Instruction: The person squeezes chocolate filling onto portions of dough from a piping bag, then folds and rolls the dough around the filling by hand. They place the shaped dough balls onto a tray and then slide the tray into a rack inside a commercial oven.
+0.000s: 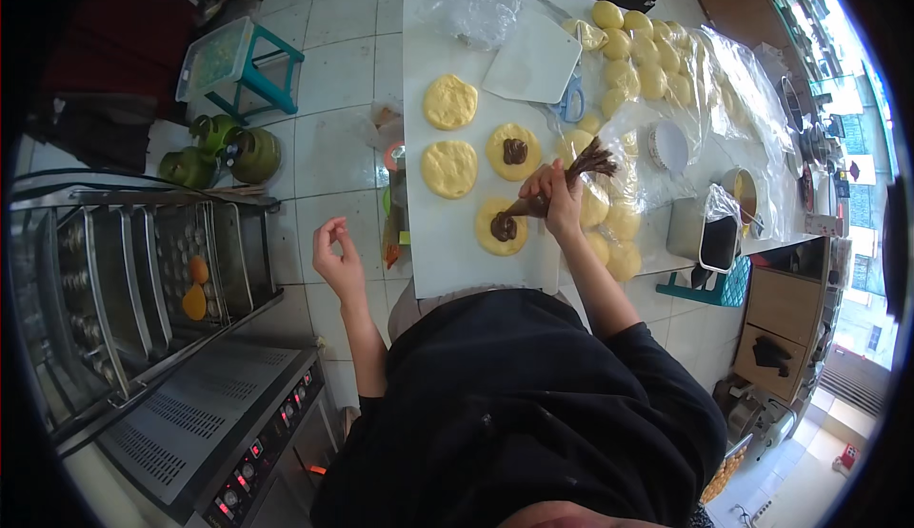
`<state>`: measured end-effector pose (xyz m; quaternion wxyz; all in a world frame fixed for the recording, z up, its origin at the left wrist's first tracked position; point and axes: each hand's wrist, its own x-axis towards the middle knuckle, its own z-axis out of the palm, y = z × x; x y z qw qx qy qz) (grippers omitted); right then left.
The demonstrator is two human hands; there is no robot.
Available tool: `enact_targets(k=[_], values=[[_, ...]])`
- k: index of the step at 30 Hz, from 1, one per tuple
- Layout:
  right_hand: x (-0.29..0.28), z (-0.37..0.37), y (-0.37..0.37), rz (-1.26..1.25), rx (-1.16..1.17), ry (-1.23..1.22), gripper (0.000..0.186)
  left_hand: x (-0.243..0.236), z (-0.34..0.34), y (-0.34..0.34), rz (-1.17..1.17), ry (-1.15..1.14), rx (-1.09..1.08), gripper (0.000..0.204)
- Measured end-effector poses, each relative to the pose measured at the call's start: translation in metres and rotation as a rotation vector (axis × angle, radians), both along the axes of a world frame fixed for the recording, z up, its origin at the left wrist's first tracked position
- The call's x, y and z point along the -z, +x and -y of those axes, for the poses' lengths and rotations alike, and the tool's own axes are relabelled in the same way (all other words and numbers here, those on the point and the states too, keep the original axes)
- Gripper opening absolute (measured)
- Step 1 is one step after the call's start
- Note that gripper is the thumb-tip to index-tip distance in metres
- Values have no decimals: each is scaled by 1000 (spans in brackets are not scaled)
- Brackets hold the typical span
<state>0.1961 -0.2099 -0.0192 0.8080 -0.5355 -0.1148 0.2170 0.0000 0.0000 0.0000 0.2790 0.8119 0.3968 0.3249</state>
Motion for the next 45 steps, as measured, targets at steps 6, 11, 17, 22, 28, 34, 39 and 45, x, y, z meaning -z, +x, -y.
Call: enact_targets(k=[6,11,17,22,28,34,39,45], values=[[-3,5,-5,95,-51,-186,41,2,-6,0,17,-5,18,10],[-35,-12,24,-344,-82,94,42,10,-13,-1,59,-35,11,11],[-38,-74,33,-44,-27,51,45,14,-18,6,116,-75,13,10],[-12,-103,26,137,-113,10,42,19,-26,3,133,-117,-33,11],[-10,-114,32,62,-62,14,36,20,-31,0,116,-116,-53,13],[-9,-110,32,84,-109,3,33,26,-35,5,129,-152,-45,14],[-8,-118,21,120,-205,-2,35,28,-32,16,179,-194,-5,14],[-16,-115,37,28,30,2,41,29,-31,15,182,-161,-3,13]])
